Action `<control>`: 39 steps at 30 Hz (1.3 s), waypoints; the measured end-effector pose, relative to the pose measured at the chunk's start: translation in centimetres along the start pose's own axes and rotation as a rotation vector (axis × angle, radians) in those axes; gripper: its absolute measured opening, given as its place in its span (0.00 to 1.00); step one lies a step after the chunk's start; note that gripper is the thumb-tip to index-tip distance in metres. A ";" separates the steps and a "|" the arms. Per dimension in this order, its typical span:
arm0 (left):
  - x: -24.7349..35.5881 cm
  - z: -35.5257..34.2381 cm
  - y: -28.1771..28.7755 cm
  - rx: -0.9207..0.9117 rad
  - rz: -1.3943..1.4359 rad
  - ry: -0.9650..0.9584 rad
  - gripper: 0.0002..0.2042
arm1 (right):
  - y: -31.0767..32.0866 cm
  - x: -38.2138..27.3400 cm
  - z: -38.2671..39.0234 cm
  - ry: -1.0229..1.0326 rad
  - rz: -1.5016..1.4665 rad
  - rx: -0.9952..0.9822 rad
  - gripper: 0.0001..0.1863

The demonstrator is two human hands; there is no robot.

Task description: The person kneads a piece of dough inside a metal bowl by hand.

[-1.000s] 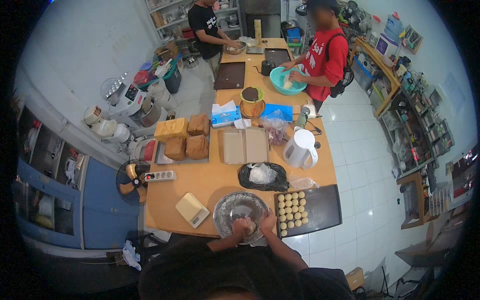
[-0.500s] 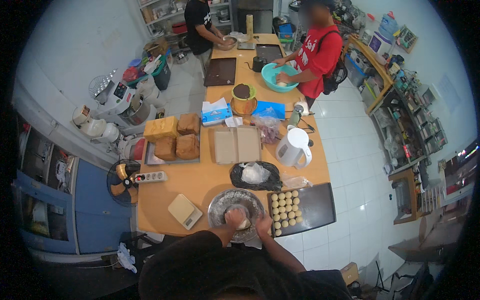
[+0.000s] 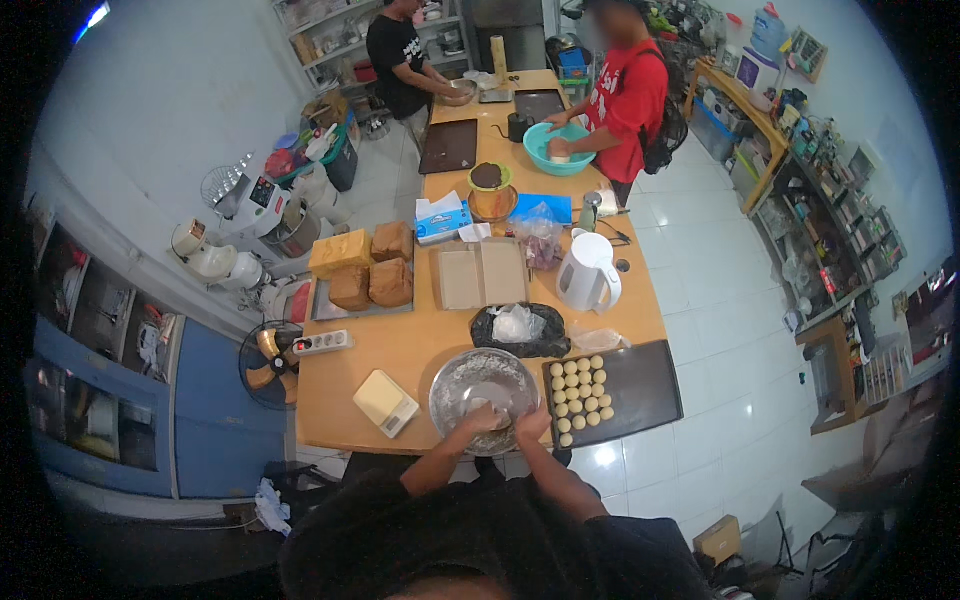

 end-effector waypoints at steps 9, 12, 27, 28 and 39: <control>4.4 7.4 7.7 0.113 0.139 0.216 0.30 | -0.2 0.5 -0.4 -0.069 0.045 -0.060 0.12; 0.8 4.1 6.3 0.352 -0.090 0.100 0.32 | 0.2 -1.0 0.3 -0.038 0.001 0.023 0.15; 1.4 4.6 4.0 0.216 -0.223 0.111 0.31 | -1.4 0.8 -0.2 -0.090 0.094 -0.058 0.18; 1.5 4.9 4.3 0.322 -0.262 0.089 0.30 | -1.2 0.5 -0.1 -0.096 0.047 -0.094 0.17; 6.0 7.5 2.7 0.112 0.083 -0.198 0.15 | -1.6 1.3 -0.1 -0.093 0.033 -0.080 0.13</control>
Point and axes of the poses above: each hand's wrist, its own z-axis away from the middle knuckle, its own y-axis out of the back of the hand, x = y × z, the point moved 9 cm from there along -z, towards the middle knuckle, and after that the axes turned 6 degrees about y, right-handed, at the moved point
